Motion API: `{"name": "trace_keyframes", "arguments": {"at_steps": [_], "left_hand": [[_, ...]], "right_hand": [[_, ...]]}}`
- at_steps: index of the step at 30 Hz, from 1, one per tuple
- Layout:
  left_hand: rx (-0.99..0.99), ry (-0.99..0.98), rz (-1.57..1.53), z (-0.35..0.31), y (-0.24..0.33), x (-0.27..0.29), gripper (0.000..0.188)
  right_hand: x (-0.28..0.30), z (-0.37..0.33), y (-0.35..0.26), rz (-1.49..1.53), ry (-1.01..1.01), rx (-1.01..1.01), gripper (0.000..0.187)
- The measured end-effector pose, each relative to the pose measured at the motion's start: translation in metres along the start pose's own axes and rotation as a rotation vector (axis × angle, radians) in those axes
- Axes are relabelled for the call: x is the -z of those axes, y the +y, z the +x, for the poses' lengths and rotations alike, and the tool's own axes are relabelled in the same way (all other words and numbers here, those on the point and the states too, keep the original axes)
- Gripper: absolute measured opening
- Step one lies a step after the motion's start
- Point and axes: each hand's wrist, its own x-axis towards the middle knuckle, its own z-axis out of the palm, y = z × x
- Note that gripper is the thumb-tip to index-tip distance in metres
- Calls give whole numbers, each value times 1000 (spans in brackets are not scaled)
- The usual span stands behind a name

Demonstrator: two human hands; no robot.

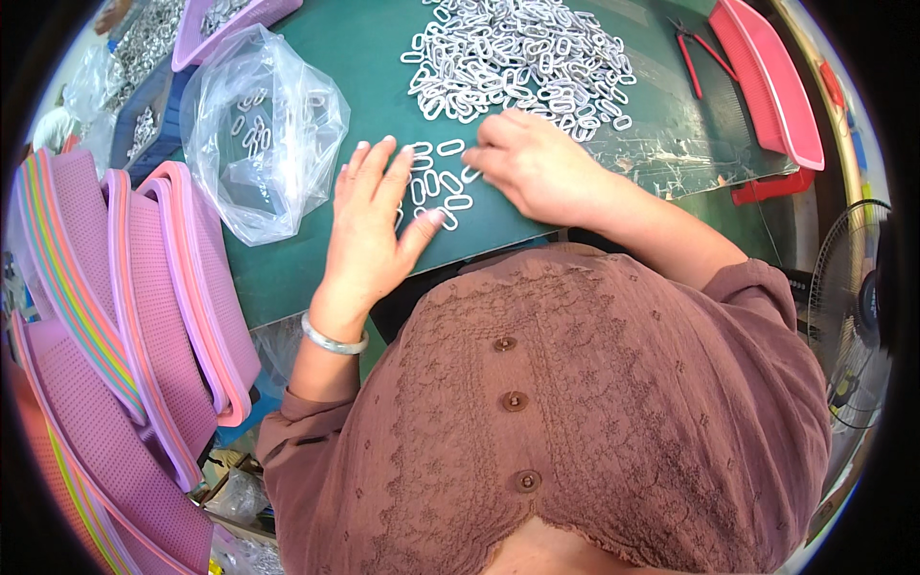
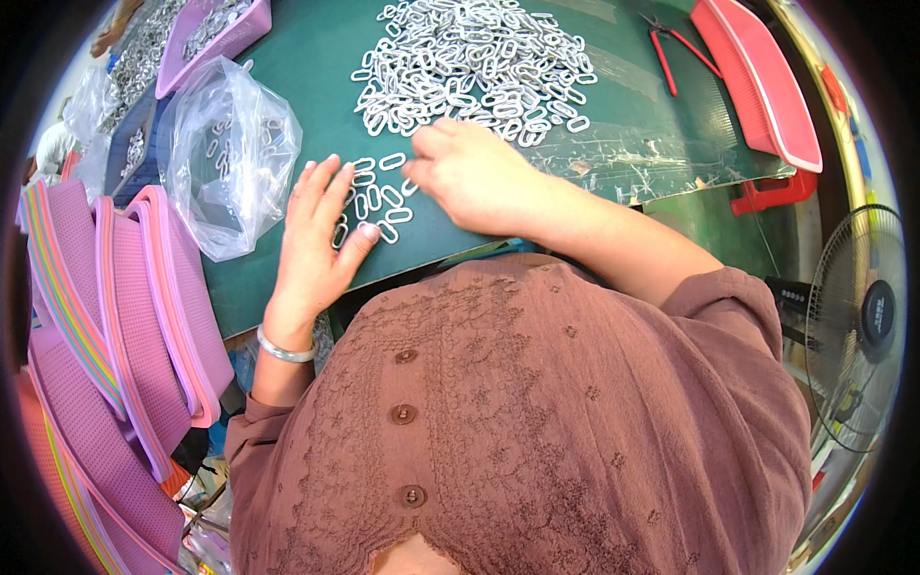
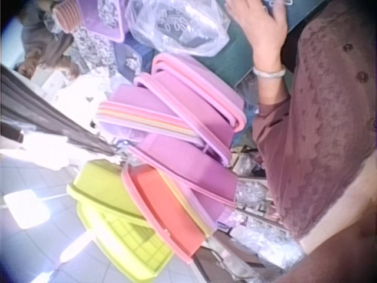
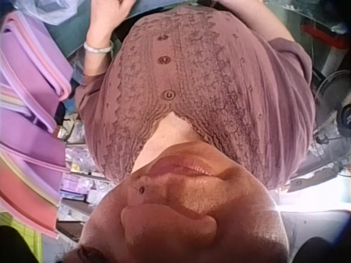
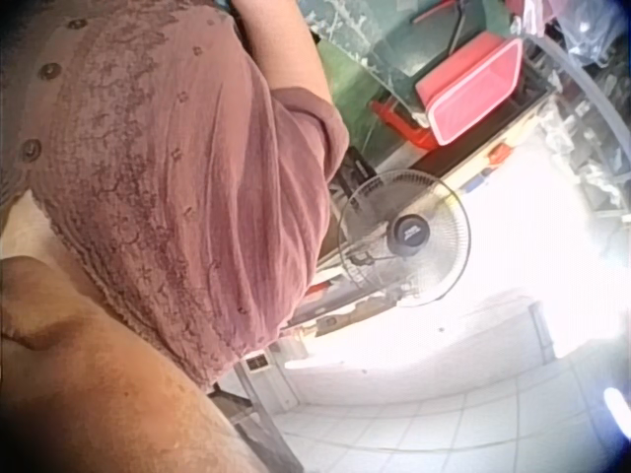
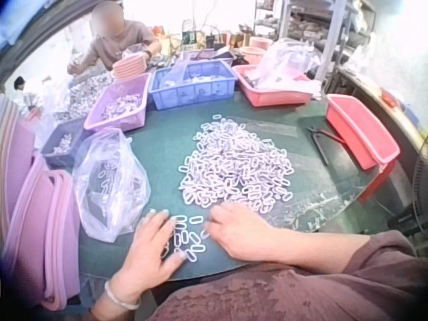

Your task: The person picks up a plastic bag of small metal chain links from a shelf and pours them onto a workstation table. By hand, the person sorts the links, connects individual links together into short segments, and places them into a small plastic bag.

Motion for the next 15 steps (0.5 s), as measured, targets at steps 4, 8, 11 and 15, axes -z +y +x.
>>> {"name": "trace_keyframes", "arguments": {"at_steps": [4,8,11,15], "left_hand": [[4,-40,17,4,12,-9,71],[-27,-69,80,14,21,-14,66],[-29,-54,70,21,26,-20,51],[-42,66,6,20,27,-26,29]], "right_hand": [[6,7,1,49,52,-4,20],[2,14,14,-145,125,-143,19],[0,12,14,-114,63,-125,16],[0,13,22,-101,163,-120,11]]}}
